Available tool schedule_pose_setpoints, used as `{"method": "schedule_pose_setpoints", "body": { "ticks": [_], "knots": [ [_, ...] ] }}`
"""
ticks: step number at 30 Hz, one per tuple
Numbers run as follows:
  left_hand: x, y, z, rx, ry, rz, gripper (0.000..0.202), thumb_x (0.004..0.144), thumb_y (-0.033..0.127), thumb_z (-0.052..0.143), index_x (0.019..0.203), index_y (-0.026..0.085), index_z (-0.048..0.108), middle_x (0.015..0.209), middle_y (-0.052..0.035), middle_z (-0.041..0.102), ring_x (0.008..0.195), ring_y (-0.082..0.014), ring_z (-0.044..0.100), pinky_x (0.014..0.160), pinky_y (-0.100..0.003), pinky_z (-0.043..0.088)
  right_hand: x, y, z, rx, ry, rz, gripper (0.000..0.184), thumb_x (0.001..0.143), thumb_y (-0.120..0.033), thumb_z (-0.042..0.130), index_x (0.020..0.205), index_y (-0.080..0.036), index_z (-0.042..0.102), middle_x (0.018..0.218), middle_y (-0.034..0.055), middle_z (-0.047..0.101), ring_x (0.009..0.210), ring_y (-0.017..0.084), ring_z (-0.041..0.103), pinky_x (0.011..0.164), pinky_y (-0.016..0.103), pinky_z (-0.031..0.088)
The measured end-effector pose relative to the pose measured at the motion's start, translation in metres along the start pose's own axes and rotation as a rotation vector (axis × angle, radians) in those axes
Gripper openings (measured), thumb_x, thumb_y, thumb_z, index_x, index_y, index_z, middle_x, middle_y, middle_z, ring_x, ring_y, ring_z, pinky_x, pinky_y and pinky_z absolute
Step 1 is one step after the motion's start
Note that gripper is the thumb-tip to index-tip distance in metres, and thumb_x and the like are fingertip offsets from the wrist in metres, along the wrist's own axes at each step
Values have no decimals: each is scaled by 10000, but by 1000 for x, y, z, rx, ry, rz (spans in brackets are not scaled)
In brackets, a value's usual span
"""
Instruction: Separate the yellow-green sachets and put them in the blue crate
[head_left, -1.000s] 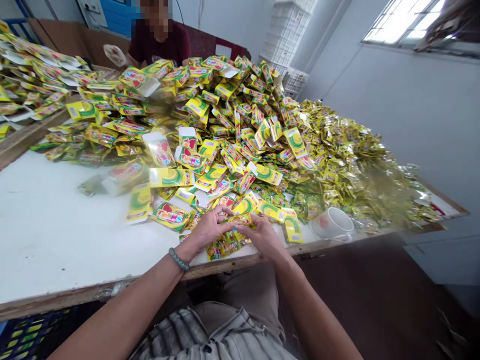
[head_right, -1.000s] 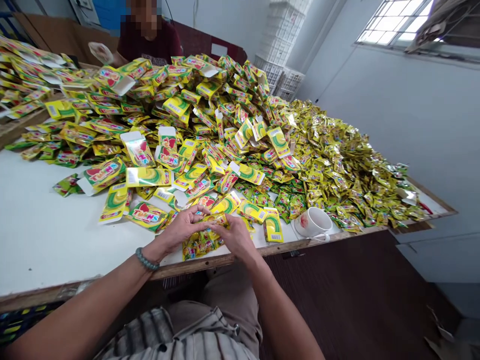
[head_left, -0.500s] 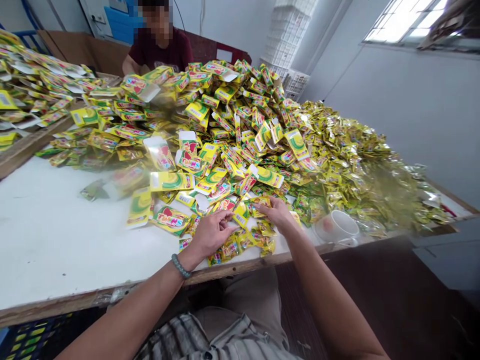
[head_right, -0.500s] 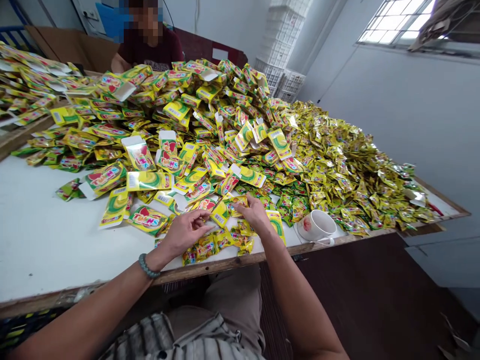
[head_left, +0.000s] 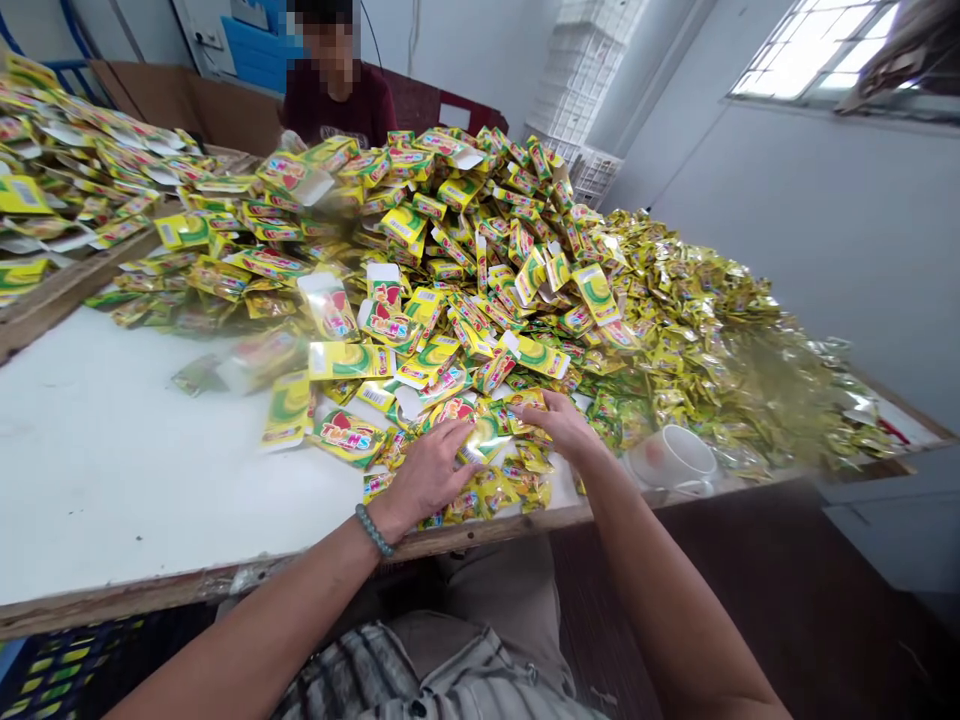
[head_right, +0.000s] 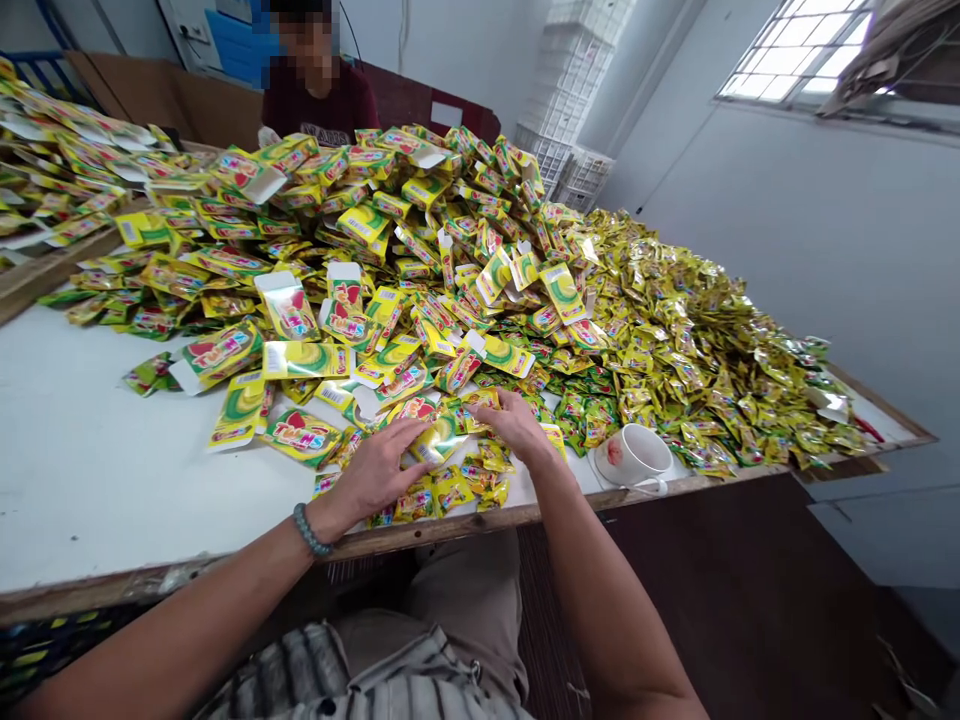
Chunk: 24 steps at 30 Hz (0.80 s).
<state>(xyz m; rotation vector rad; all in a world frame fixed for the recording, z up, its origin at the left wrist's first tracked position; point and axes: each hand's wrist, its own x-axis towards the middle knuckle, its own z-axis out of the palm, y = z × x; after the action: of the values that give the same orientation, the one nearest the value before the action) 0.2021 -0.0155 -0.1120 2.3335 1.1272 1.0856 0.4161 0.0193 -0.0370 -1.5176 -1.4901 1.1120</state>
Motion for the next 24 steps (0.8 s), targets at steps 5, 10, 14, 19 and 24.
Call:
{"method": "schedule_pose_setpoints", "body": {
  "ticks": [5,10,14,19,24],
  "knots": [
    [1,1,4,111,20,74,694,829,384,646,1405,76,411,1377,-235,531,1298,-360,480,1102,-532,379,-17,-12,21,319,52,-13,416,585,-446,804,878,-195,647,814,40,731,726,234,677,694,359,531],
    [-2,3,5,116,28,68,797,813,260,603,1502,101,235,1438,-226,468,1318,-346,458,1109,-532,362,-25,-20,35,348,90,-39,436,601,-462,804,909,-202,638,903,57,732,771,227,680,674,334,535],
    [-3,5,5,119,27,79,726,775,160,528,1462,55,315,1431,-233,480,1321,-324,463,1116,-495,368,-25,-22,37,365,143,-31,408,603,-450,800,894,-214,636,959,56,724,764,199,665,597,279,510],
    [0,6,2,11,42,-62,523,862,190,452,1371,70,464,1247,-210,635,1152,-306,606,984,-449,479,-28,-24,37,373,160,-65,440,618,-475,791,923,-205,623,937,50,717,706,167,644,568,259,494],
    [6,7,-13,-333,33,-401,551,825,504,623,1249,154,594,1058,-110,723,1022,-296,661,893,-383,510,-36,-33,13,232,255,-216,439,670,-494,763,984,-227,611,899,22,718,809,200,657,700,319,515]
  ]
}}
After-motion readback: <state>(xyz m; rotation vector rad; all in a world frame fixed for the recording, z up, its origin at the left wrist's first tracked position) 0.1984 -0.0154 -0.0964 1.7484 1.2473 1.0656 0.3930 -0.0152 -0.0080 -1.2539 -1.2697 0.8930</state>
